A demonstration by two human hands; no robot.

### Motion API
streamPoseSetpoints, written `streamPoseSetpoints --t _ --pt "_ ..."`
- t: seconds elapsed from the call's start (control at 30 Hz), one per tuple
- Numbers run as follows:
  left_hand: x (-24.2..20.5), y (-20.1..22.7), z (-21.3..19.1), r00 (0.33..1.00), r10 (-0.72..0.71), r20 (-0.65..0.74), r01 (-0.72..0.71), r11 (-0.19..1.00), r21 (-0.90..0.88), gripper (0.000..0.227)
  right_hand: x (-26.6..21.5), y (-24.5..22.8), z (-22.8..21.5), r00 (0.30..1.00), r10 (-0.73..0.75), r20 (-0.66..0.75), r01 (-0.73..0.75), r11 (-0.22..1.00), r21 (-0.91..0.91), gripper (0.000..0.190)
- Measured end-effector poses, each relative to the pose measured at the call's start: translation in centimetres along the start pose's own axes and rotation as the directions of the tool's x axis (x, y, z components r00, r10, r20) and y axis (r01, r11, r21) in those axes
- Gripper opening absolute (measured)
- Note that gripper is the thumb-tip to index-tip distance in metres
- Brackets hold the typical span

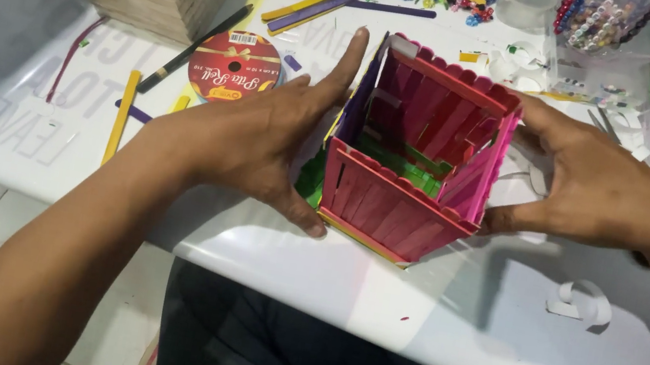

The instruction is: Assembling a decorative container using colored popsicle sticks, double-sided tape, and scissors.

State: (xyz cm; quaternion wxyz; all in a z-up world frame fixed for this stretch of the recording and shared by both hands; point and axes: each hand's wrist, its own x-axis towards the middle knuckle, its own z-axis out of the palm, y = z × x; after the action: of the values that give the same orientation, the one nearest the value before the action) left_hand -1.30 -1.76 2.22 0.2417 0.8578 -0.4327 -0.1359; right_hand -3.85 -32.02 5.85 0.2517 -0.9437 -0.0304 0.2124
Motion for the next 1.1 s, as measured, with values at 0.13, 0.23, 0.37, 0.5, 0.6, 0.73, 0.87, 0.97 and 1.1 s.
streamPoseSetpoints --t 0.13,0.23,0.37,0.5,0.6,0.73,0.87,0.97,1.1 --pt "-0.3 0.3 0.3 0.998 -0.059 0.002 0.059 0.998 0.013 0.161 0.1 0.1 -0.2 0.995 0.091 -0.028 -0.092 0.995 -0.032 0.136" --pt "-0.9 0.4 0.6 0.992 -0.121 -0.023 0.122 0.99 0.069 0.159 0.8 1.7 0.0 0.996 0.068 -0.055 -0.065 0.997 0.051 0.129" --pt "-1.9 0.3 0.9 0.989 -0.131 -0.071 0.134 0.99 0.033 0.155 1.3 3.0 0.1 0.956 -0.178 -0.233 0.206 0.973 0.102 0.116" --pt "-2.9 1.7 0.5 0.969 -0.236 -0.076 0.24 0.97 0.046 0.134 -0.8 -0.5 0.2 0.983 0.051 -0.178 -0.053 0.999 -0.007 0.124" --pt "-3.7 1.3 1.3 0.979 0.081 -0.189 -0.071 0.996 0.058 0.074 0.4 0.7 1.1 0.985 -0.113 -0.133 0.09 0.981 -0.17 0.079" --pt "-4.3 1.2 2.9 0.963 0.07 -0.26 -0.074 0.997 -0.006 0.07 1.9 3.6 1.4 0.87 -0.442 -0.219 0.4 0.892 -0.208 0.068" --pt "-4.6 1.7 4.4 0.92 0.08 -0.383 -0.066 0.997 0.05 0.054 2.2 3.6 1.8 0.905 -0.321 -0.279 0.296 0.946 -0.129 0.043" --pt "-4.7 2.6 5.1 0.901 0.099 -0.423 -0.078 0.995 0.066 0.042 2.5 4.0 2.1 0.915 -0.3 -0.269 0.292 0.954 -0.073 0.035" --pt "-4.7 3.1 5.6 0.882 0.104 -0.46 -0.059 0.992 0.111 0.032 3.1 4.8 2.3 0.904 -0.338 -0.261 0.342 0.939 -0.03 0.029"
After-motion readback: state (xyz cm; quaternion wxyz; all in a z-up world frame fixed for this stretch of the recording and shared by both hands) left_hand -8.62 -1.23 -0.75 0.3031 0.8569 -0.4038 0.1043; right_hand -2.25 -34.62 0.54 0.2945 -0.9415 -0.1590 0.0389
